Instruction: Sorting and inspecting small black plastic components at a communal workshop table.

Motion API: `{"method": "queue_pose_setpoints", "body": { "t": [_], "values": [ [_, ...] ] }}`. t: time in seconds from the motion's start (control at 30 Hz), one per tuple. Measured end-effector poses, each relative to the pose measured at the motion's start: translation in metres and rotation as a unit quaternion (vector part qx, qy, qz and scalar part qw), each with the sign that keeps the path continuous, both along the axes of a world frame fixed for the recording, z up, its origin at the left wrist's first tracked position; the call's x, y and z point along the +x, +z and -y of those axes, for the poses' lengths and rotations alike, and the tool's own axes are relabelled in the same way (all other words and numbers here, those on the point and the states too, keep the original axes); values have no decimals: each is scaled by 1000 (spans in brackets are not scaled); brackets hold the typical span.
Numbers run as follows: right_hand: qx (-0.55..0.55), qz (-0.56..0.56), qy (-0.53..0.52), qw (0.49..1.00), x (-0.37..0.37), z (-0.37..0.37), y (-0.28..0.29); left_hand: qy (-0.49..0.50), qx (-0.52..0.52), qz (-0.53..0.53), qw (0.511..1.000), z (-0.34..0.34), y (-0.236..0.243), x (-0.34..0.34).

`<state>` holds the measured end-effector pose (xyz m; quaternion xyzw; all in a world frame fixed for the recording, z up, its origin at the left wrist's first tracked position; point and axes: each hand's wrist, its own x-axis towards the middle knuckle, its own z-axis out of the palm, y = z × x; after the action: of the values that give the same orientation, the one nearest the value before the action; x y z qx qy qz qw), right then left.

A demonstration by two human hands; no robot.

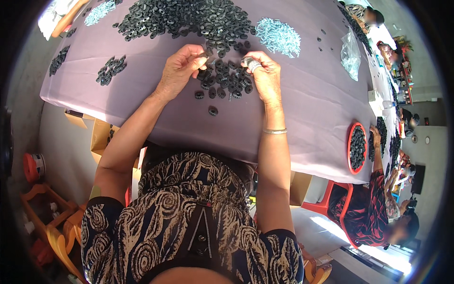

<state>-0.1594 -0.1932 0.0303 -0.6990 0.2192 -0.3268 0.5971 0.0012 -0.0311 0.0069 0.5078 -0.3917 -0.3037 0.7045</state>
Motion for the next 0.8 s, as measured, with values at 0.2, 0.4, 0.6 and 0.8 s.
{"method": "queue_pose_setpoints", "body": {
  "t": [0.2,0.4,0.6,0.8],
  "values": [
    [-164,-153,-111,968,-15,16,-9,23,14,-41,999,-1,4,-4],
    [-219,-249,-103,938,-19,11,2,34,45,-55,997,-1,7,-4],
    [-230,-130,-108,958,-16,11,-5,41,67,-36,996,-3,6,-3],
    [-317,-185,27,930,-11,-15,9,24,63,-35,997,-2,6,-4]
  ]
}}
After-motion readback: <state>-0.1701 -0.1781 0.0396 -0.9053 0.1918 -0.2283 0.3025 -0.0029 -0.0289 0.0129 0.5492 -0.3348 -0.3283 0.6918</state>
